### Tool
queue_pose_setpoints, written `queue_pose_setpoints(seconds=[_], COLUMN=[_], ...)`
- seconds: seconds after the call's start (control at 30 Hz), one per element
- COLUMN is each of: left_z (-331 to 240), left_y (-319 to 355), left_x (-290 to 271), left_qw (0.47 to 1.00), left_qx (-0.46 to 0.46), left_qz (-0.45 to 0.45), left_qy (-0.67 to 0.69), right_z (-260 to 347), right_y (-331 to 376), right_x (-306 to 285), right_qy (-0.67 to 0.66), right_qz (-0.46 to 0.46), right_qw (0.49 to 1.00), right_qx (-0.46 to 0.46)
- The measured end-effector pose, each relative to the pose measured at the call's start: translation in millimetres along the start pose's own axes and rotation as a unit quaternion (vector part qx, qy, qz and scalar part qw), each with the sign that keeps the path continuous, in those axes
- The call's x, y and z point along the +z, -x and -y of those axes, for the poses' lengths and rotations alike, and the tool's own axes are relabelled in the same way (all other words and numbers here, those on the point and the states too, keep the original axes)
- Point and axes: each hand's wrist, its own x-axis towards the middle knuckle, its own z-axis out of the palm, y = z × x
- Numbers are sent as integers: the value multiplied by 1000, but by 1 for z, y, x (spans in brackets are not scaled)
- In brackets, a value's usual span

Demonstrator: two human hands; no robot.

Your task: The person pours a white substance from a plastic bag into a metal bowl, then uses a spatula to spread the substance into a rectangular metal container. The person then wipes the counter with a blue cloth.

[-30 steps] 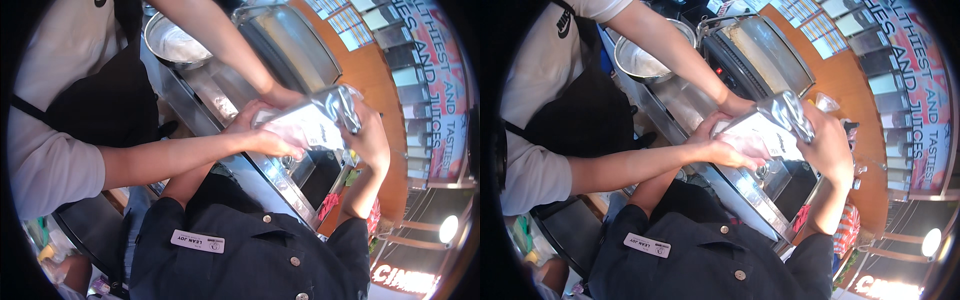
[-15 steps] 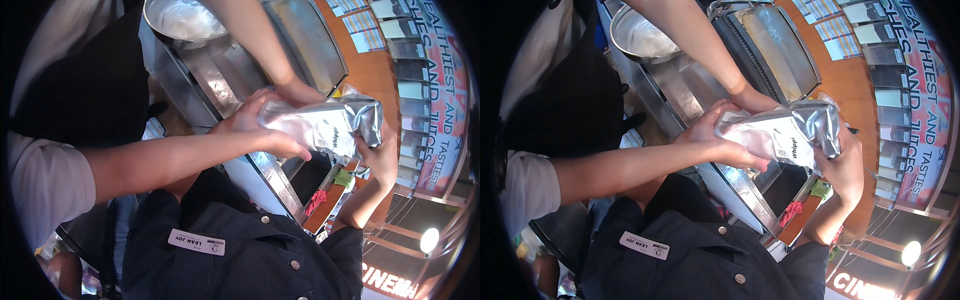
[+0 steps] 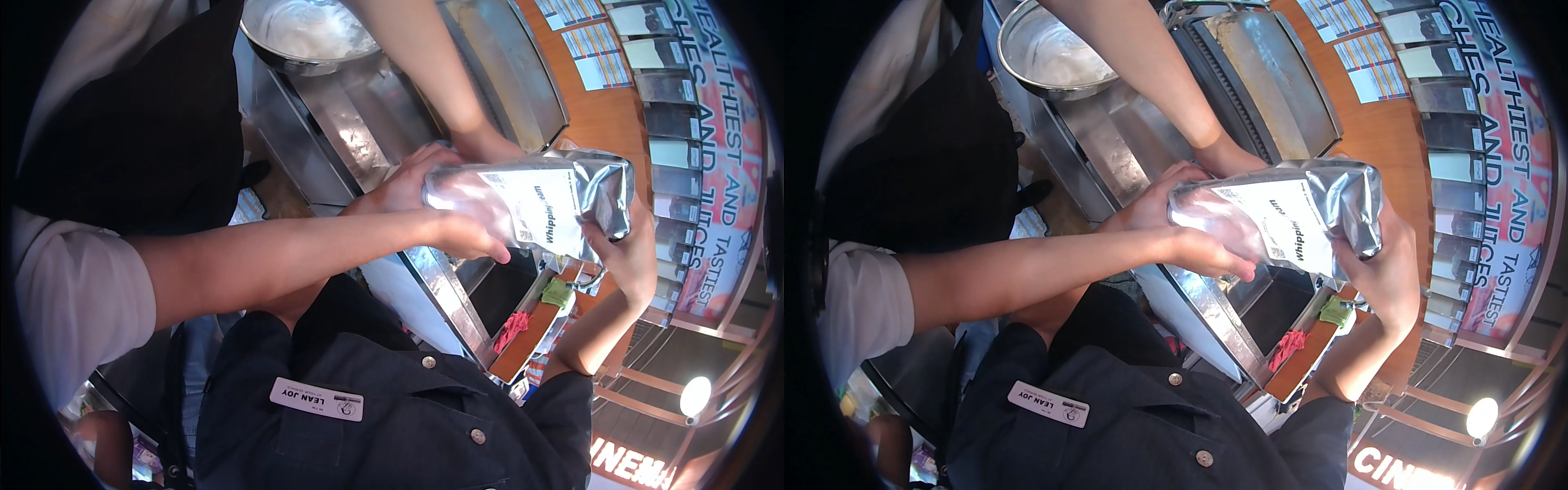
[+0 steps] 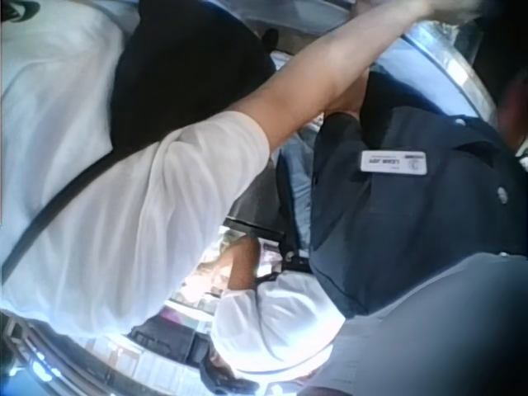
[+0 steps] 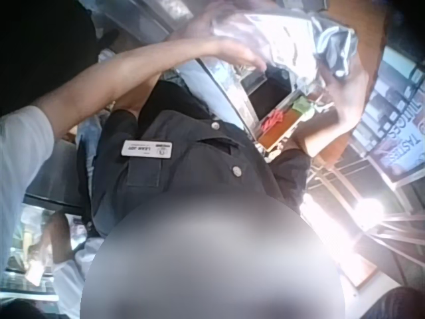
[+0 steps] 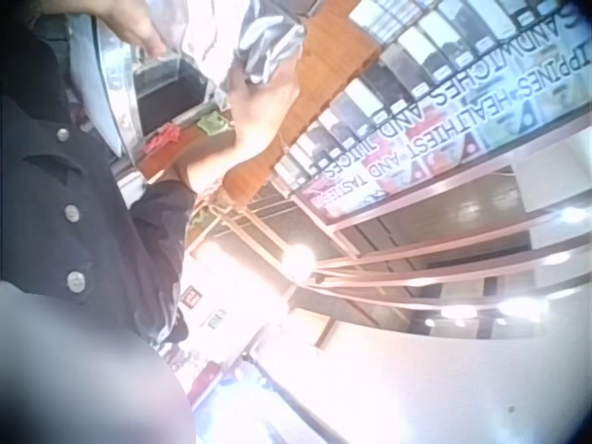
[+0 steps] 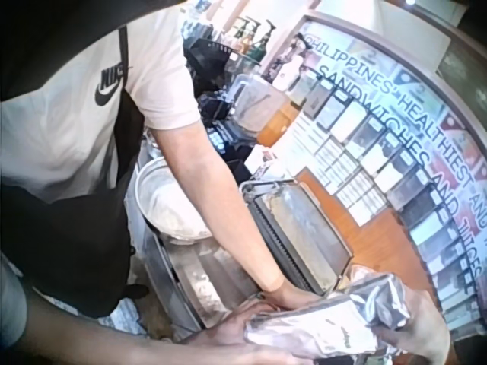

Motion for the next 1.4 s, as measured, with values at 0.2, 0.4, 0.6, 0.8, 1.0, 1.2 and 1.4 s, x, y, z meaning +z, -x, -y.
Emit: queue_pose_setpoints(seconds=[0.2,0.4,0.6,0.8,1.0,1.2,1.4], left_z=[9,21,-14,-3,-9,-16,-20], left_y=[2,-1,0,2,4,2,2], left_x=[9,0,-11,-10,-12,-14,-9], left_qw=[991,989,997,997,998,998,998], left_qx=[14,21,30,31,17,8,-6], left_qz=[-23,42,65,59,59,63,57], left_qy=[-132,-142,-11,-26,-12,-1,5], right_z=[-6,-18,-29,-45,-59,-85,-88], right_y=[5,12,20,30,41,55,70], right_x=[0,-2,-2,-1,0,9,12], right_qy=[1,-14,-60,-101,-126,-188,-250], right_qz=[-23,-32,-36,-56,-79,-102,-123], right_qw=[1000,999,994,988,983,969,952], right_qx=[-3,30,83,104,112,124,129])
